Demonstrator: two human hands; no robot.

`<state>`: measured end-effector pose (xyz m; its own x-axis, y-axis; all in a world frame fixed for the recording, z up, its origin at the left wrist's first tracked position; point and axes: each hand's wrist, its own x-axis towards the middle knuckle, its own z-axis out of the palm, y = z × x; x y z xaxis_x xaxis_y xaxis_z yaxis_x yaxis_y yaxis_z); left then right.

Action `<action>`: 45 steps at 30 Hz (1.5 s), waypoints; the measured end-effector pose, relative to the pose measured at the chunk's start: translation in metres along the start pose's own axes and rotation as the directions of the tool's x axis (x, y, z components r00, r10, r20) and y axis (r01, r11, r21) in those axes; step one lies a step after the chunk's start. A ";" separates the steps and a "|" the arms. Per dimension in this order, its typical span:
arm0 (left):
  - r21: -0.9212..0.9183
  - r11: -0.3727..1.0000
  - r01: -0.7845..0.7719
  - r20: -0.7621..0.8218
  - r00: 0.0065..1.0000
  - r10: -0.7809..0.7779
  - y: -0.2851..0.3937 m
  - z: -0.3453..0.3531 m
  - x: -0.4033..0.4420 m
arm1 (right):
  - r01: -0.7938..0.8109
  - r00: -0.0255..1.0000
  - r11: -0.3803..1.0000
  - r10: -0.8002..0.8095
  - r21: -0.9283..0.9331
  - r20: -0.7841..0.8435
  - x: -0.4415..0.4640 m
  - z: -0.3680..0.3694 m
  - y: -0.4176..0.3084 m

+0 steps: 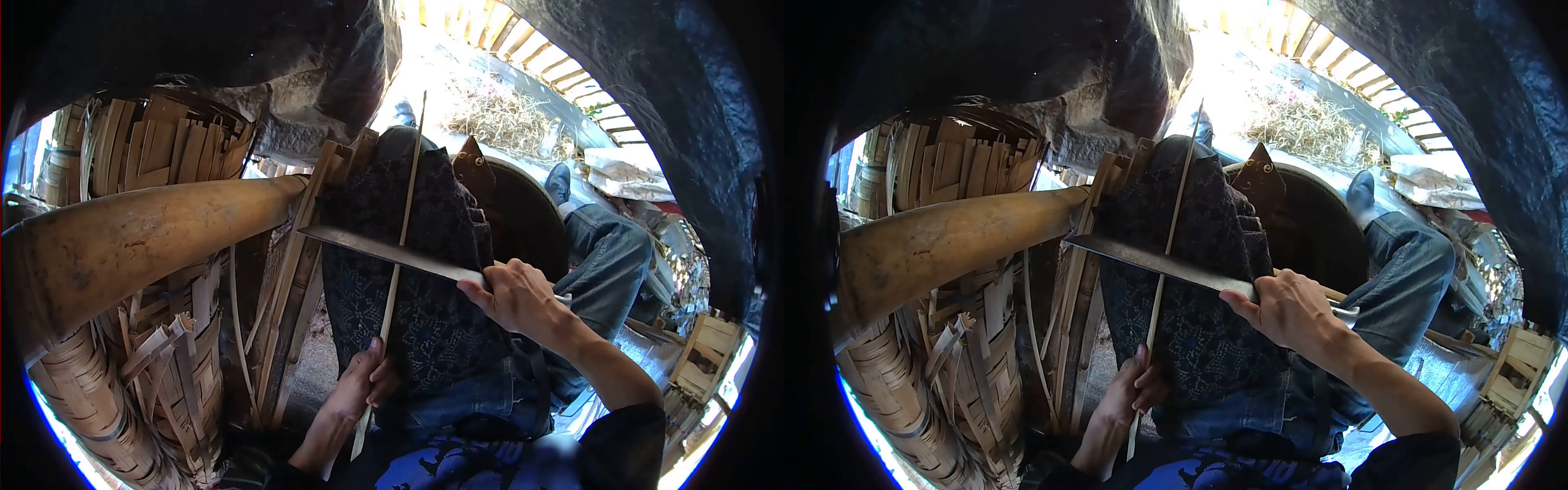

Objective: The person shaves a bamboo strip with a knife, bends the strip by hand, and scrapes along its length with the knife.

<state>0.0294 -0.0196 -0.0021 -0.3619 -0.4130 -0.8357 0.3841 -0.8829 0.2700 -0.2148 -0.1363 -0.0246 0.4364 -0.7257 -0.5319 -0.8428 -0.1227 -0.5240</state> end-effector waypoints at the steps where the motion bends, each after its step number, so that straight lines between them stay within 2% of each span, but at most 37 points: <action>1: 0.002 1.000 -0.007 -0.002 1.000 0.007 -0.001 0.001 -0.001 | 0.001 1.000 1.000 -0.001 0.000 -0.001 -0.001 0.003 0.002; 3: 0.006 1.000 -0.018 -0.007 1.000 0.018 -0.002 0.001 -0.003 | 0.099 0.982 0.993 -0.107 -0.057 -0.158 -0.003 0.013 0.007; 4: 0.006 1.000 0.000 -0.004 1.000 0.000 0.000 0.000 -0.003 | 0.105 0.980 0.993 -0.113 -0.058 -0.161 -0.002 0.012 0.007; 6: 0.009 1.000 0.013 0.000 1.000 -0.013 0.009 0.004 -0.002 | -0.013 1.000 0.992 0.010 0.127 0.025 0.002 0.009 0.008; 8: 0.302 0.951 -0.075 -0.151 0.981 0.125 0.021 0.013 -0.003 | -0.003 1.000 0.990 -0.001 0.143 0.027 -0.001 0.000 0.000; 9: 0.301 0.950 -0.079 -0.151 0.980 0.129 0.021 0.012 -0.003 | 0.005 0.999 0.987 -0.010 0.159 0.031 -0.003 -0.004 -0.002; 10: 0.267 0.958 -0.106 -0.126 0.982 0.143 0.022 0.009 -0.002 | 0.007 1.000 0.987 -0.011 0.158 0.027 -0.005 -0.001 -0.001; 12: 0.241 0.961 -0.135 -0.095 0.982 0.162 0.019 0.003 0.003 | 0.128 0.987 0.987 -0.117 0.099 -0.108 -0.013 0.007 0.001; 13: 0.192 0.965 -0.181 -0.090 0.975 0.201 0.014 -0.001 0.007 | 0.127 0.986 0.987 -0.115 0.098 -0.116 -0.017 0.007 0.000; 15: 0.144 0.962 -0.230 -0.081 0.967 0.243 0.014 0.001 0.009 | 0.127 0.992 0.969 -0.121 0.212 -0.042 -0.025 0.004 -0.003; 16: 0.170 0.961 -0.219 -0.099 0.966 0.238 0.018 0.004 0.009 | 0.117 0.993 0.973 -0.120 0.201 0.002 -0.030 -0.003 -0.008; 18: 0.197 0.957 -0.211 -0.113 0.965 0.236 0.023 0.008 0.010 | 0.111 0.994 0.960 -0.109 0.255 -0.025 -0.038 -0.003 -0.013; 19: 0.128 0.972 -0.196 -0.083 0.975 0.208 0.023 0.008 0.011 | 0.105 0.994 0.944 -0.096 0.312 -0.045 -0.042 -0.004 -0.015; 20: 0.058 0.982 -0.178 -0.050 0.982 0.181 0.023 0.009 0.011 | 0.015 0.989 0.950 -0.060 0.313 0.133 -0.045 -0.014 -0.019; 21: 0.060 0.982 -0.181 -0.048 0.982 0.184 0.023 0.011 0.011 | 0.017 0.990 0.950 -0.060 0.312 0.129 -0.049 -0.016 -0.020; 23: -0.063 0.994 -0.093 -0.053 0.995 0.089 0.020 0.016 0.009 | -0.028 0.964 0.857 -0.114 0.515 0.242 -0.058 -0.016 -0.023; 24: -0.063 0.993 -0.095 -0.050 0.994 0.092 0.018 0.016 0.008 | -0.068 0.946 0.849 -0.111 0.524 0.303 -0.060 -0.014 -0.023; 26: 0.022 0.993 -0.120 -0.073 0.990 0.121 0.012 0.014 0.010 | -0.035 0.957 0.846 -0.126 0.532 0.263 -0.067 0.001 -0.017; 29: 0.033 0.990 -0.141 -0.046 0.989 0.142 0.008 0.011 0.013 | -0.022 0.964 0.840 -0.126 0.543 0.234 -0.082 0.012 -0.013; 31: 0.037 0.989 -0.142 -0.063 0.988 0.144 0.008 0.013 0.012 | 0.084 0.993 0.859 -0.114 0.505 0.029 -0.097 0.019 -0.015; 32: 0.041 0.989 -0.145 -0.072 0.986 0.148 0.009 0.014 0.013 | 0.088 0.993 0.859 -0.116 0.504 0.025 -0.103 0.020 -0.018; 34: 0.043 0.989 -0.138 -0.072 0.987 0.141 0.009 0.014 0.013 | 0.034 0.999 0.932 -0.034 0.361 -0.006 -0.113 0.018 -0.023; 35: 0.043 0.991 -0.126 -0.076 0.989 0.129 0.010 0.014 0.013 | 0.044 0.999 0.934 -0.040 0.354 -0.019 -0.114 0.017 -0.022; 37: 0.038 0.991 -0.126 -0.064 0.990 0.128 0.010 0.012 0.013 | 0.099 0.995 0.913 -0.090 0.396 -0.040 -0.119 0.017 -0.019; 38: 0.024 0.993 -0.114 -0.059 0.992 0.115 0.010 0.012 0.013 | 0.106 0.980 0.780 0.022 0.616 -0.197 -0.121 0.023 -0.022; 39: 0.021 0.993 -0.120 -0.060 0.991 0.121 0.010 0.012 0.012 | 0.111 0.980 0.782 0.015 0.613 -0.197 -0.130 0.029 -0.016; 41: -0.022 0.993 -0.115 -0.051 0.992 0.114 0.008 0.012 0.013 | -0.206 0.979 0.793 0.172 0.573 0.114 -0.146 0.036 0.001; 43: -0.026 0.992 -0.124 -0.057 0.991 0.122 0.008 0.016 0.014 | -0.214 0.976 0.794 0.196 0.569 0.093 -0.154 0.037 -0.008; 45: -0.016 0.992 -0.123 -0.054 0.991 0.122 0.010 0.018 0.013 | -0.202 0.956 0.818 0.284 0.539 -0.074 -0.158 0.043 -0.012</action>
<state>0.0132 -0.0374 -0.0015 -0.2656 -0.5049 -0.8213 0.4395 -0.8217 0.3629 -0.2602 0.0090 0.0374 0.1540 -0.7787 -0.6082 -0.6073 0.4109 -0.6799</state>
